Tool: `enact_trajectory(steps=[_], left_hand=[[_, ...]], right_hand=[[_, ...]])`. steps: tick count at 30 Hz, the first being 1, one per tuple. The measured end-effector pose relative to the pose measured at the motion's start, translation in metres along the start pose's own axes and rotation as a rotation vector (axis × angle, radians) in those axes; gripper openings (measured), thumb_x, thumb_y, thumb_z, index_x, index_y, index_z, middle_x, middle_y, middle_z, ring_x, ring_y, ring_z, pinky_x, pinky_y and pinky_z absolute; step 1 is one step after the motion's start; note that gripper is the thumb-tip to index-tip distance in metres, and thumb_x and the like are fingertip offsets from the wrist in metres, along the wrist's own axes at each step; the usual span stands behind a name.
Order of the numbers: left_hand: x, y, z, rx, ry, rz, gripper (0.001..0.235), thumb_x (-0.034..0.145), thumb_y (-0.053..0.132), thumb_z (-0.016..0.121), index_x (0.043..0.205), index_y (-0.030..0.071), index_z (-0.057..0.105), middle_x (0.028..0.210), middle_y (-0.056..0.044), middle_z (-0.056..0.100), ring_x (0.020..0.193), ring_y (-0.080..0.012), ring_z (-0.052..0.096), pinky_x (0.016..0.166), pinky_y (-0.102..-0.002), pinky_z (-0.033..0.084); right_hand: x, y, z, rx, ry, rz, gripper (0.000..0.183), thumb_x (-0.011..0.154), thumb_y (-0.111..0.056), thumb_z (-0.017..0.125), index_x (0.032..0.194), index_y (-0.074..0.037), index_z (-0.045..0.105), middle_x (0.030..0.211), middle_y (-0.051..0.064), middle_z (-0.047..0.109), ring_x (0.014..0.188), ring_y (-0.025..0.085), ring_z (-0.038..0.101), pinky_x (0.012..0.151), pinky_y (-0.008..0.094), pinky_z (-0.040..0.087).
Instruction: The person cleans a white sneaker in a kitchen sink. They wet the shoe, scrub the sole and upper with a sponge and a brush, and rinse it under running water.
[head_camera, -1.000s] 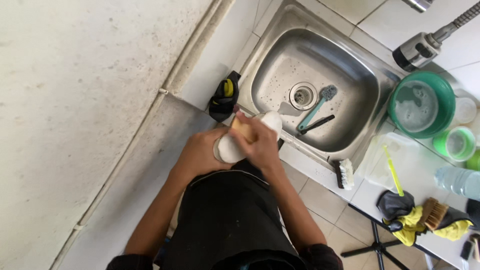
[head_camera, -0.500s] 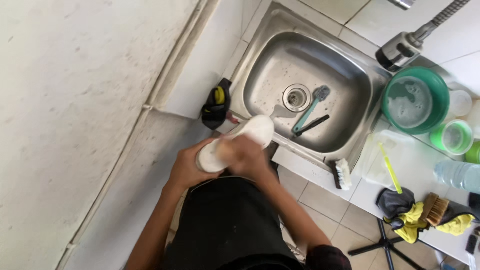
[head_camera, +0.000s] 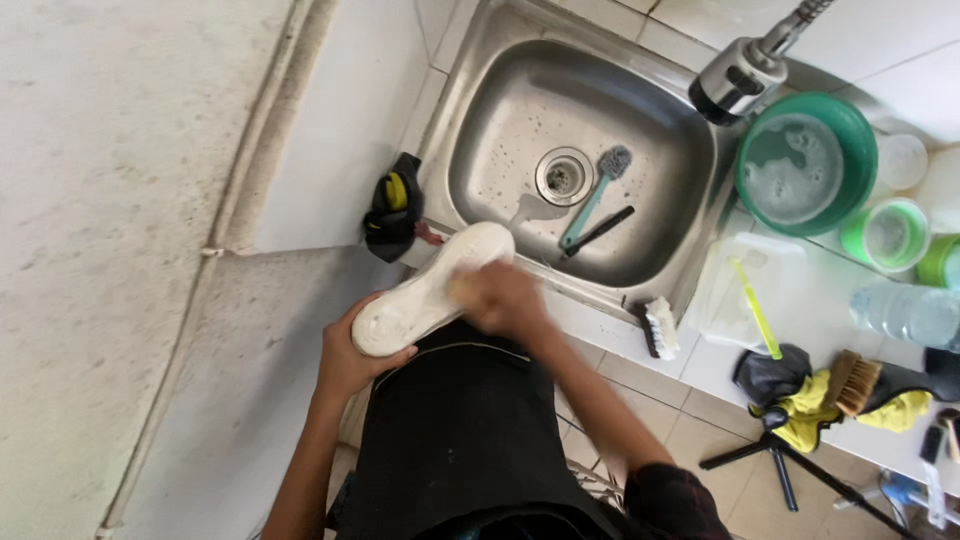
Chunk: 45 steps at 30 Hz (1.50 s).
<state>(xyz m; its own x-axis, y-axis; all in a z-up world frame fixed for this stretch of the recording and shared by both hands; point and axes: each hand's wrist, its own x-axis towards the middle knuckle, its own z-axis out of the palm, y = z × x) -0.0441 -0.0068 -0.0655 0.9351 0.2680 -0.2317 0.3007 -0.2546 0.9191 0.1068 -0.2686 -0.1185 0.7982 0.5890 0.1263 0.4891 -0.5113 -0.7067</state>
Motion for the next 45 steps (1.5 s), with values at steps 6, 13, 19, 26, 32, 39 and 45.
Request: enact_trajectory(steps=[6,13,19,26,32,39,45], left_hand=[[-0.004,0.034,0.019,0.058,0.054,-0.003,0.100,0.060,0.026,0.113,0.148,0.003,0.071,0.136,-0.027,0.078,0.132,-0.0498,0.069,0.116,-0.068,0.048],[-0.005,0.059,0.026,0.093,0.063,-0.053,0.101,0.059,0.030,0.113,0.147,0.004,0.072,0.137,-0.025,0.078,0.130,-0.0499,0.070,0.113,-0.069,0.052],[0.016,0.084,0.050,0.194,0.114,0.093,0.099,0.057,0.040,0.113,0.145,0.011,0.077,0.135,-0.016,0.081,0.125,-0.0412,0.075,0.109,-0.059,0.058],[0.065,0.133,0.099,0.262,0.011,0.278,0.090,0.062,0.037,0.110,0.143,0.014,0.078,0.136,-0.012,0.081,0.124,-0.0363,0.077,0.108,-0.055,0.060],[0.103,0.156,0.150,0.274,-0.104,0.363,0.084,0.061,0.039,0.109,0.138,0.019,0.082,0.137,-0.006,0.082,0.123,-0.0334,0.077,0.107,-0.054,0.061],[0.133,0.183,0.200,0.264,-0.209,0.352,0.088,0.059,0.028,0.110,0.137,0.005,0.077,0.132,-0.020,0.081,0.122,-0.0456,0.076,0.106,-0.063,0.059],[0.144,0.150,0.254,0.366,-0.325,0.208,0.096,0.051,0.037,0.112,0.139,0.019,0.080,0.137,-0.008,0.083,0.129,-0.0349,0.075,0.110,-0.053,0.061]], right_hand=[[0.063,-0.001,-0.028,0.005,-0.038,0.300,0.057,0.100,-0.057,0.070,0.140,-0.018,0.077,0.107,0.015,0.084,0.099,0.046,0.079,0.087,0.058,0.062],[0.077,0.021,-0.067,0.518,-0.090,-0.001,0.041,0.107,-0.042,0.062,0.115,-0.008,0.082,0.099,0.009,0.076,0.098,0.031,0.072,0.096,0.040,0.055],[0.059,0.123,-0.103,0.022,-0.295,0.545,0.052,0.121,-0.053,0.045,0.147,-0.014,0.067,0.124,0.020,0.081,0.122,0.041,0.076,0.102,0.057,0.057],[0.038,0.162,-0.109,-0.487,-0.364,0.523,0.051,0.104,-0.015,0.062,0.153,-0.004,0.059,0.141,0.026,0.068,0.134,0.048,0.064,0.110,0.063,0.052],[0.026,0.202,-0.100,-0.854,-0.539,0.596,0.031,0.110,-0.021,0.058,0.131,-0.019,0.080,0.138,0.009,0.077,0.141,0.035,0.062,0.119,0.062,0.037],[-0.004,0.179,-0.183,-0.400,-0.133,0.816,0.049,0.108,-0.004,0.056,0.155,-0.005,0.043,0.106,0.021,0.079,0.087,0.042,0.083,0.075,0.056,0.066],[-0.010,0.151,-0.304,-0.396,0.256,1.121,0.035,0.113,-0.023,0.058,0.147,-0.027,0.054,0.123,0.014,0.062,0.093,0.055,0.077,0.084,0.065,0.065]])
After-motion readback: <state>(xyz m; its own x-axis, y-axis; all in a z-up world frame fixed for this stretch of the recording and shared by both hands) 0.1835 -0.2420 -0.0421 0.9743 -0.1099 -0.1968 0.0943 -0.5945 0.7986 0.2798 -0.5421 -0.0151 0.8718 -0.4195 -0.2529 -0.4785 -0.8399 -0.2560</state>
